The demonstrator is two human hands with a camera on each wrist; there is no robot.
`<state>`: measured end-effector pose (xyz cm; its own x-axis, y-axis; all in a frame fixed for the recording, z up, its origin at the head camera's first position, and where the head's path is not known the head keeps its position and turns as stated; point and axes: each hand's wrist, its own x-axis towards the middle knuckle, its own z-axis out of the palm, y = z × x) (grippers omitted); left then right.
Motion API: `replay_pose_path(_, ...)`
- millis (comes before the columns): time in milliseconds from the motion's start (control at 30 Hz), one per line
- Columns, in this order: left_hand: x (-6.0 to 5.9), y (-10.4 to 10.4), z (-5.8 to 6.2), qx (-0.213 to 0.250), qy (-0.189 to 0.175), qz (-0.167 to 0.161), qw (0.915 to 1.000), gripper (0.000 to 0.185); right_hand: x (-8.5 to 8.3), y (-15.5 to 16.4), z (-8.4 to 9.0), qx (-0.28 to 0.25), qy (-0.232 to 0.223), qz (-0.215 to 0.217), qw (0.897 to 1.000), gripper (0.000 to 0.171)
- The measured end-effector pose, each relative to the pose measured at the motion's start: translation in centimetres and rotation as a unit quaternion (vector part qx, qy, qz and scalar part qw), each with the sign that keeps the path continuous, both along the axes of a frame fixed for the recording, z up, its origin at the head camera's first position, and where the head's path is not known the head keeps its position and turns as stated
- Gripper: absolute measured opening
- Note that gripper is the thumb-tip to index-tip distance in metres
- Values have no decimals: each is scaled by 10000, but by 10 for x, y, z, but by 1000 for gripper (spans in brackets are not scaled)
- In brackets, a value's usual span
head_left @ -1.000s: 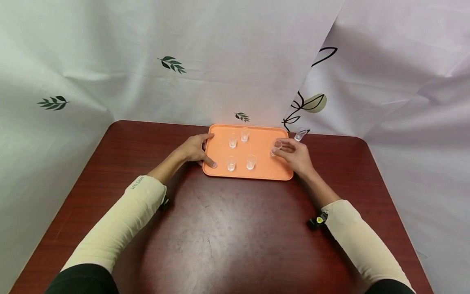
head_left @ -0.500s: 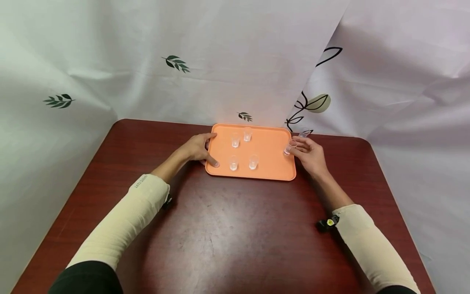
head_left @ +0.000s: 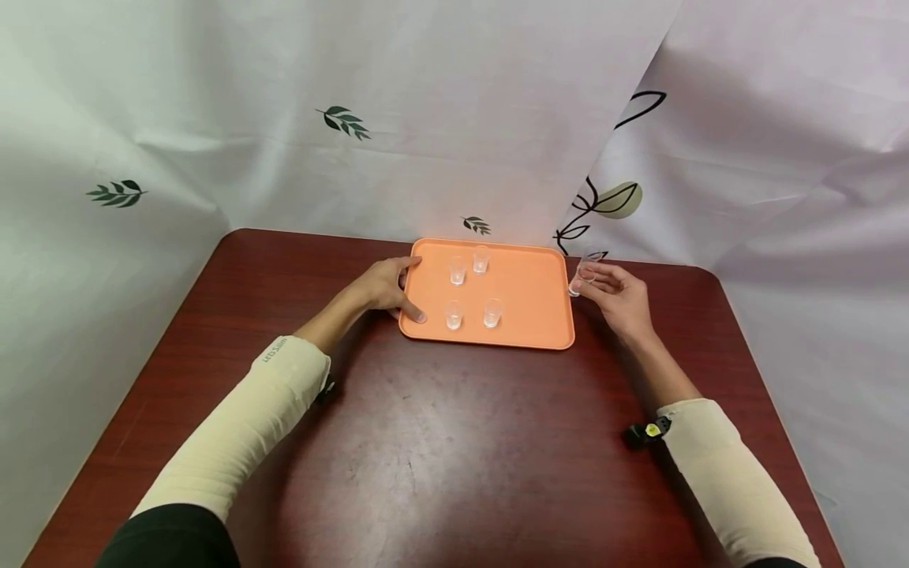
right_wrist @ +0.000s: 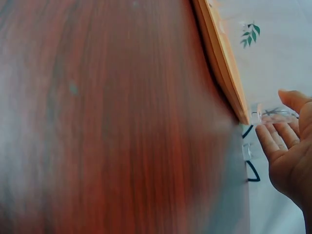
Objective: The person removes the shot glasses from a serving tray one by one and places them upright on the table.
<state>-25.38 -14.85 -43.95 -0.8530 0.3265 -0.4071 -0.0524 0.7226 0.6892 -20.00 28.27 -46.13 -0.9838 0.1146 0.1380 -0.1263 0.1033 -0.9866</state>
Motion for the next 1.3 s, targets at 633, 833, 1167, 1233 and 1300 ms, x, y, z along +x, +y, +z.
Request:
replay_pose_path(633,-1,0,-3,-3,-11,-5,10000,128,-13,45,-4,9,-537,-754,9957,54)
replay_pose_path(833,0,1,-3,-12,-31,-2,10000,128,-19,49,-3,125,-634,-927,9936,50)
replay_pose_path(1167,2,1,0,-30,-30,50,10000,128,-31,53,-3,241,-920,-1091,9895,45)
replay_pose_path(1233,3,1,0,-35,-23,48,10000,127,-34,54,-3,288,-904,-1132,9890,47)
replay_pose_path(1300,3,1,1,-43,-18,46,10000,128,-37,54,-3,327,-881,-1145,9890,50)
